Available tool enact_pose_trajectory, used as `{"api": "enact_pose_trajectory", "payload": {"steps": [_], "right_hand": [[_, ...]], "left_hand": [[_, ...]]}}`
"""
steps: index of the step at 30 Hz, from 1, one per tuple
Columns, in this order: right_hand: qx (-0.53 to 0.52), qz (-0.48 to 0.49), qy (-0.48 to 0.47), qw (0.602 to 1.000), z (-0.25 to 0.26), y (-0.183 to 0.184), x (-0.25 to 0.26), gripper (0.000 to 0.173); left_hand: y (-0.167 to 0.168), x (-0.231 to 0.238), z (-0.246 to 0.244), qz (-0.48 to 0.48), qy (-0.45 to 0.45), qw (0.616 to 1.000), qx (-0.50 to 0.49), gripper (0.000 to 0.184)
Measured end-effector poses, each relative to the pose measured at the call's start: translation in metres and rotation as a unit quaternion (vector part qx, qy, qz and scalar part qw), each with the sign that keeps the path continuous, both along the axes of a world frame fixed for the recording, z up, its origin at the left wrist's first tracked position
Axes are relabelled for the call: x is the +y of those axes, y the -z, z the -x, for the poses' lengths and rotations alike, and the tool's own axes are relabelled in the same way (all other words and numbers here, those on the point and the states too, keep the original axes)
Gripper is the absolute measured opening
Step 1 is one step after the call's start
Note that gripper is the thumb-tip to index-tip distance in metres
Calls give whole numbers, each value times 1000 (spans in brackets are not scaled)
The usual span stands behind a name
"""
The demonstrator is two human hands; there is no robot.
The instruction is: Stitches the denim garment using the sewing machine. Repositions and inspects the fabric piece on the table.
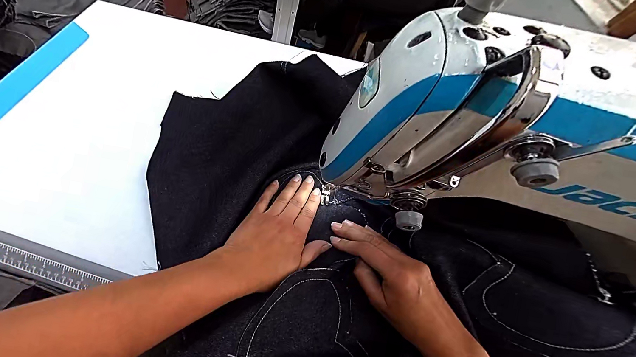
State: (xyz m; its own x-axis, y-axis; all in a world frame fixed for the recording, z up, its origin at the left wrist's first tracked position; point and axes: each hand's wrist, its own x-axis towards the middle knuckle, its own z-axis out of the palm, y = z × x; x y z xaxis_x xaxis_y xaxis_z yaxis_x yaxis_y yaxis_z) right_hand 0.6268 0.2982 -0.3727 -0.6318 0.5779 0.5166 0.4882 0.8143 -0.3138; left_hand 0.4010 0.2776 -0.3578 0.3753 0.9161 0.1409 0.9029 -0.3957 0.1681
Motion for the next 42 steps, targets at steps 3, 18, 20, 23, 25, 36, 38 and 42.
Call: {"api": "enact_pose_trajectory", "payload": {"steps": [3, 18, 20, 23, 25, 36, 38, 42], "right_hand": [[5, 2, 0, 1000, 0, -2, 5, 33], [-2, 7, 25, 1000, 2, 0, 12, 37], [-3, 4, 25, 1000, 2, -1, 12, 37], [-6, 4, 26, 1000, 3, -1, 11, 36], [-14, 7, 35, 999, 5, -1, 6, 36], [-278, -5, 47, 959, 42, -42, -38, 38], [-308, -45, -80, 947, 17, -56, -3, 36], [-218, -92, -163, 958, -18, -28, 33, 43]], "left_hand": [[-1, 0, -5, -5, -21, 1000, 7, 71], [-6, 17, 2, 37, -1, 999, 5, 75], [-6, 17, 2, 34, -1, 999, 6, 75], [-7, 17, 3, 37, 2, 999, 3, 76], [-6, 18, 5, 36, 15, 999, -2, 76], [-17, 66, 44, -11, 136, 990, 45, 55], [-14, 35, 20, 71, -5, 997, 1, 72], [-1, 23, 18, 63, -49, 997, -16, 90]]}}
